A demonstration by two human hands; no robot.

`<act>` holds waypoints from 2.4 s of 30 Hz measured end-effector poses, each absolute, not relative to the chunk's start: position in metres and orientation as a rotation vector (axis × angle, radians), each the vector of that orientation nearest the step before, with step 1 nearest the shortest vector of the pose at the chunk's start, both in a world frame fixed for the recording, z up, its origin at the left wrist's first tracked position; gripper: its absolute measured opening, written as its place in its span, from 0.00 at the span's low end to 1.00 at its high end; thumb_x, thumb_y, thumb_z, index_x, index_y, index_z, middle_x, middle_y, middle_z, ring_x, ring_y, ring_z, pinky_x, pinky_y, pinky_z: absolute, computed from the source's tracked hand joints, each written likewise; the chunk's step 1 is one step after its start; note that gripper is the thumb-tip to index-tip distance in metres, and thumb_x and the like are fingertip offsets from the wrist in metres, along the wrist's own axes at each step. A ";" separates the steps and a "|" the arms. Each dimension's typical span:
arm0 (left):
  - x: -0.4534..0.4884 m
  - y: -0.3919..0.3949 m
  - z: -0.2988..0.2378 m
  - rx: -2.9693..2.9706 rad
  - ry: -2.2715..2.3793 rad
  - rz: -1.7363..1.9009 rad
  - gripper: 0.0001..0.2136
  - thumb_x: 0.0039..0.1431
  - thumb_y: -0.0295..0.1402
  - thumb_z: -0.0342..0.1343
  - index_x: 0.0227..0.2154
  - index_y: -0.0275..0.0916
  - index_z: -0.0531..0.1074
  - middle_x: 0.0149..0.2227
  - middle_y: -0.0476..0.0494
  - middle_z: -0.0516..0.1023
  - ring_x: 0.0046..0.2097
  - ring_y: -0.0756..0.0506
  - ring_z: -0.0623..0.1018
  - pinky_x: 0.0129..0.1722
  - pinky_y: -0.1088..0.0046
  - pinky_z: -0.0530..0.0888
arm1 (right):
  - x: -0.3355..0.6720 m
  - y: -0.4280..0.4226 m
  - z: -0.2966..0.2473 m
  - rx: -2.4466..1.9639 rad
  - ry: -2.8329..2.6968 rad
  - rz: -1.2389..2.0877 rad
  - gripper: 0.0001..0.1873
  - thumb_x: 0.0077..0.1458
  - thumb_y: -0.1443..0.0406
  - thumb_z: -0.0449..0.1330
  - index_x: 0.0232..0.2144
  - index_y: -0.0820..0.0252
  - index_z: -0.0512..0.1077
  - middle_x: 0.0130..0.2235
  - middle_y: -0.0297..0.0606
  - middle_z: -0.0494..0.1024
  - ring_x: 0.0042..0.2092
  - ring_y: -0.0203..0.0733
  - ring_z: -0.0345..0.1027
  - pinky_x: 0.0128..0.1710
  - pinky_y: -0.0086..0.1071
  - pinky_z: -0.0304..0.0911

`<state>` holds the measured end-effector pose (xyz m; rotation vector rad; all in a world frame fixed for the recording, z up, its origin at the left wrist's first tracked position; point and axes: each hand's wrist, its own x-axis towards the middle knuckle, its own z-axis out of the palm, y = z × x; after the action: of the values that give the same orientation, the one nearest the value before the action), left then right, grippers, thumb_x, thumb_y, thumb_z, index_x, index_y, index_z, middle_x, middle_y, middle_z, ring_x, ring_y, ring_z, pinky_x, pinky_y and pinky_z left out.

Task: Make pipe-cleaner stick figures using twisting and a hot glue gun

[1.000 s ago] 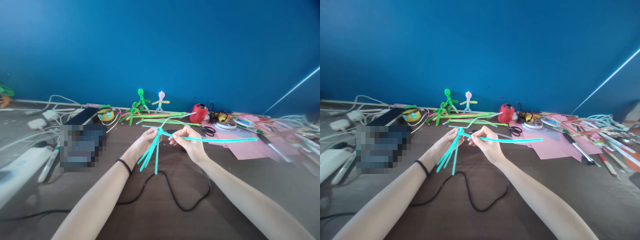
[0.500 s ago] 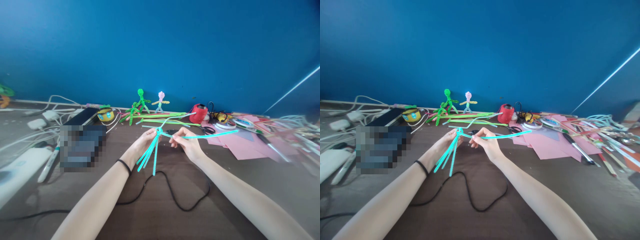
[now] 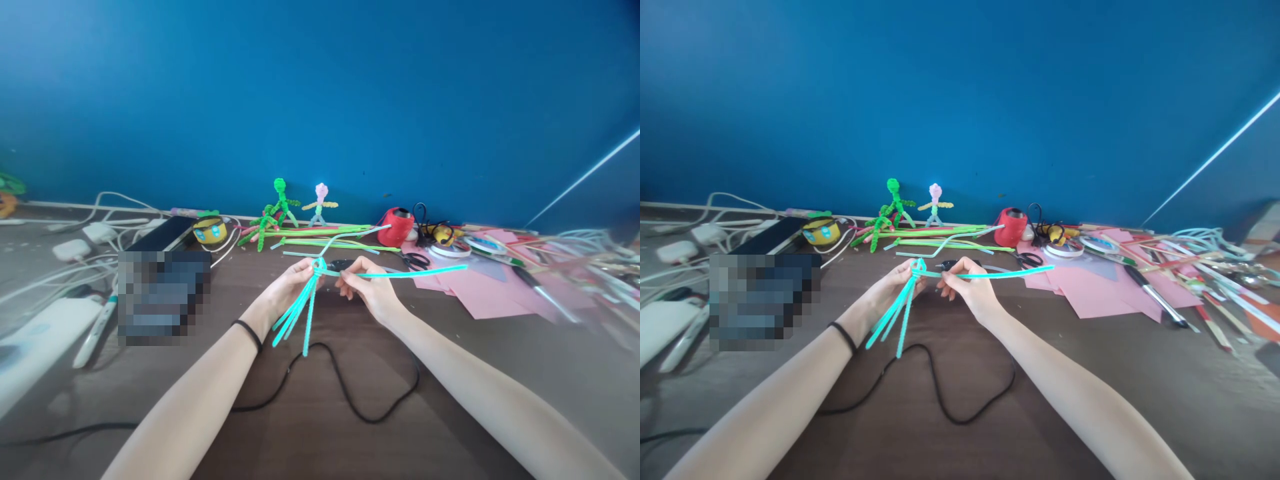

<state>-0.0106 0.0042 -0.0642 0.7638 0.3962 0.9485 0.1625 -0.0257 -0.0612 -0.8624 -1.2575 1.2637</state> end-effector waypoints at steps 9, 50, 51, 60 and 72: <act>-0.008 0.009 -0.076 0.801 0.333 0.940 0.09 0.41 0.31 0.64 0.26 0.35 0.72 0.25 0.48 0.73 0.31 0.51 0.74 0.39 0.75 0.69 | 0.155 -0.032 -0.056 -0.650 -1.113 1.569 0.09 0.47 0.66 0.59 0.34 0.59 0.72 0.27 0.33 0.72 0.27 0.33 0.65 0.23 0.28 0.62; 0.002 -0.007 -0.066 0.836 0.328 0.894 0.10 0.42 0.32 0.62 0.29 0.36 0.70 0.31 0.45 0.75 0.34 0.47 0.74 0.43 0.69 0.68 | 0.153 -0.035 -0.055 -0.664 -0.988 1.686 0.09 0.39 0.63 0.66 0.25 0.59 0.73 0.23 0.31 0.71 0.22 0.29 0.60 0.22 0.27 0.56; 0.003 -0.007 -0.067 0.847 0.323 0.886 0.10 0.42 0.32 0.62 0.29 0.36 0.71 0.30 0.45 0.75 0.34 0.47 0.74 0.42 0.69 0.68 | 0.153 -0.035 -0.055 -0.660 -0.992 1.685 0.09 0.39 0.63 0.66 0.26 0.59 0.73 0.23 0.31 0.70 0.22 0.29 0.60 0.22 0.27 0.56; 0.004 -0.005 -0.068 0.950 0.288 0.831 0.11 0.45 0.37 0.60 0.30 0.35 0.71 0.26 0.44 0.72 0.35 0.44 0.75 0.40 0.67 0.68 | 0.153 -0.036 -0.055 -0.631 -0.992 1.703 0.08 0.41 0.63 0.66 0.25 0.60 0.73 0.22 0.31 0.69 0.22 0.28 0.59 0.22 0.26 0.55; 0.005 -0.004 -0.070 0.953 0.263 0.800 0.09 0.47 0.35 0.59 0.30 0.36 0.71 0.26 0.45 0.72 0.35 0.45 0.74 0.40 0.67 0.67 | 0.154 -0.033 -0.062 -0.602 -1.037 1.658 0.06 0.41 0.65 0.66 0.23 0.59 0.72 0.19 0.28 0.67 0.22 0.28 0.58 0.22 0.26 0.53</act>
<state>0.0046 -0.0043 -0.0701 0.9527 0.2628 0.8004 0.1543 -0.0332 -0.0616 -0.6025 -1.0373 1.6580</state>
